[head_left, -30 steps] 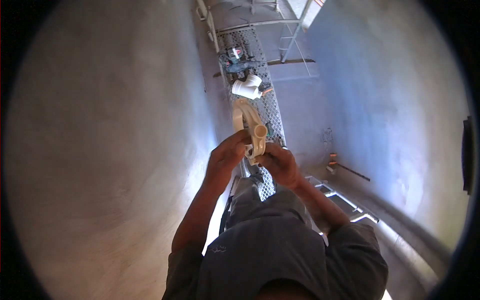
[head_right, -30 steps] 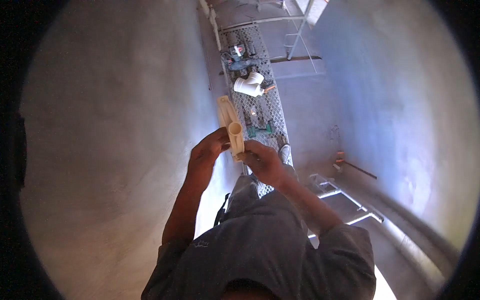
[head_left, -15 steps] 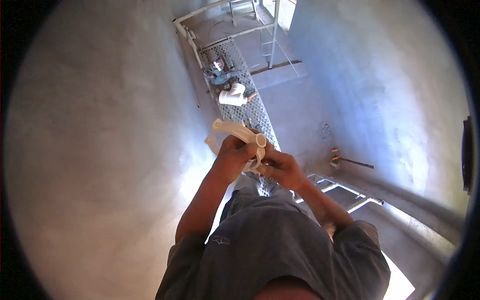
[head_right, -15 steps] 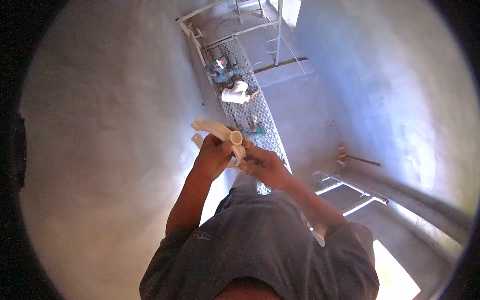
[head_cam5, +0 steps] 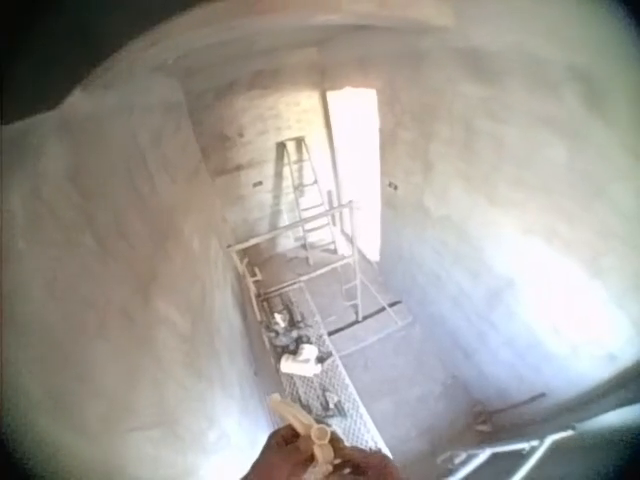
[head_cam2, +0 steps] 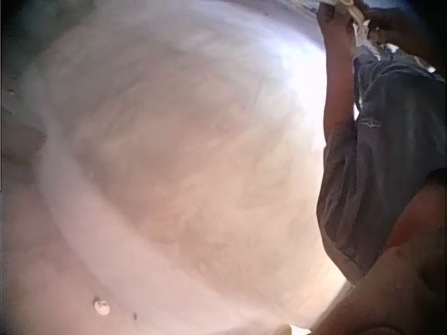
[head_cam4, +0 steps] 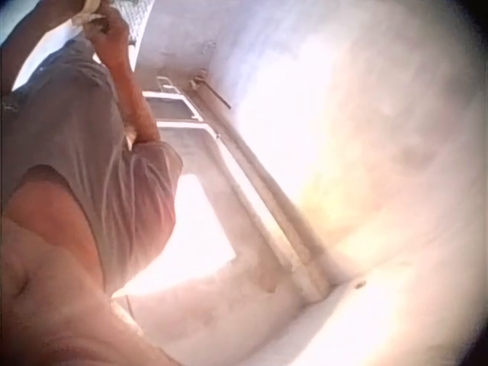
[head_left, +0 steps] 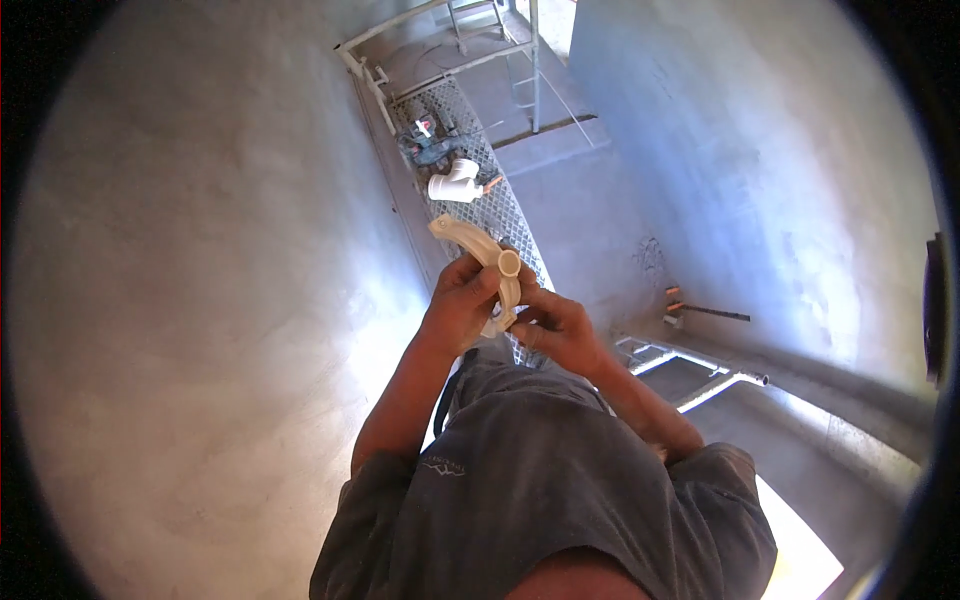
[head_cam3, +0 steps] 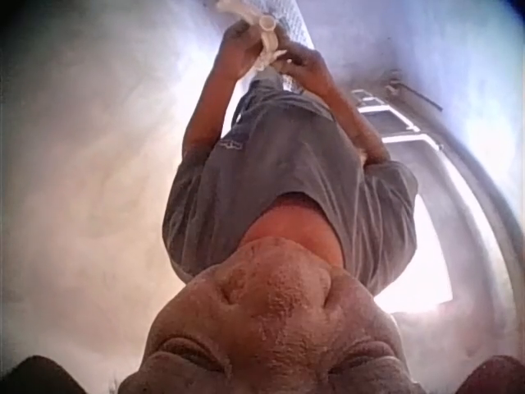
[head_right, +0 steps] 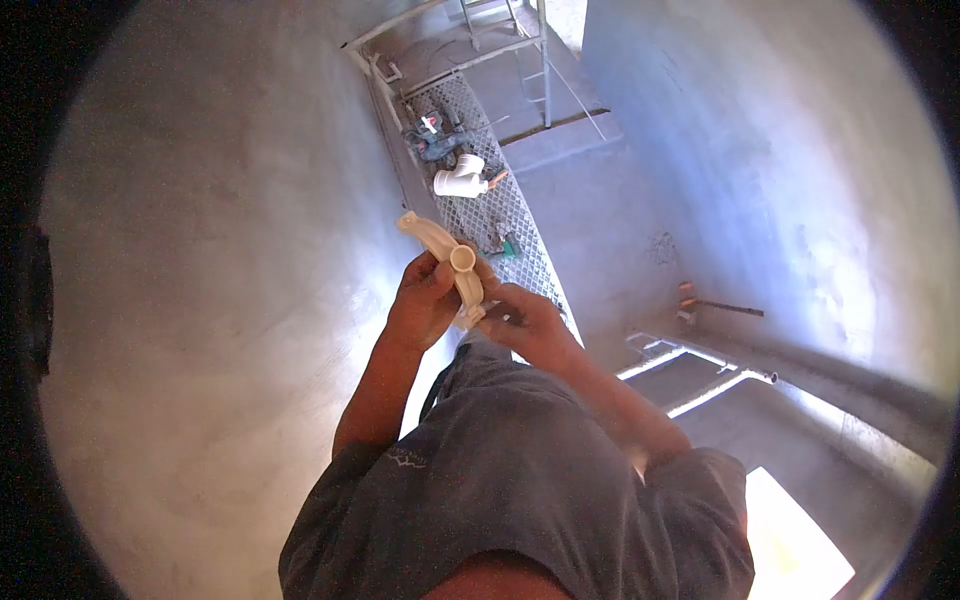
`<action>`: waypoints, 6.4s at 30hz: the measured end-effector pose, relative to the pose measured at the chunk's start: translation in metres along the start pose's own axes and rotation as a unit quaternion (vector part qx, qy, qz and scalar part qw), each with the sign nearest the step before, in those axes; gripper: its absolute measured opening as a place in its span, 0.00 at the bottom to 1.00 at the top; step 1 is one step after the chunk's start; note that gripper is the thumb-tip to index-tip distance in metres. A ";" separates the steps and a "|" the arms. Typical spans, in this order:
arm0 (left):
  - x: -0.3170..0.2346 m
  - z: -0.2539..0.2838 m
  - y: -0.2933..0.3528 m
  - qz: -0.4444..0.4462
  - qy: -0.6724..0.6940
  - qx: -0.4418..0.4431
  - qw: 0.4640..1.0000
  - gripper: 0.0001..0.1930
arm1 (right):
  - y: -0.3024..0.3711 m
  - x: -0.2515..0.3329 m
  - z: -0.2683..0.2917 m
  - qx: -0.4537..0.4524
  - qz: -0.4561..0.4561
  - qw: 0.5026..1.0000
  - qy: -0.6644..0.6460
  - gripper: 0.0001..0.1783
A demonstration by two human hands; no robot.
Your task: The recorder is measuring, cutting, and preparing PVC pipes and fixtures for installation in a renovation setting.
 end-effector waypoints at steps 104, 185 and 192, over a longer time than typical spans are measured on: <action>0.103 -0.003 0.012 0.328 0.010 0.160 0.931 0.24 | 0.382 -0.353 -0.164 -0.465 -0.500 0.677 -0.274 0.13; -0.070 0.135 0.009 -0.023 -0.200 -0.180 0.963 0.21 | 0.183 -0.298 0.002 -0.274 -0.499 0.805 -0.165 0.12; -0.083 0.146 0.030 -0.125 -0.126 -0.244 0.953 0.14 | 0.215 -0.359 0.037 -0.203 -0.561 0.799 -0.079 0.15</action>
Point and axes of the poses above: each hand's wrist, its own y-axis away from the middle knuckle, its own z-axis out of the back of the hand, x = y × z, the point moved 7 cm from there along -y, towards the middle knuckle, and after that the axes turned 15 degrees about y, right-handed, at the moved point
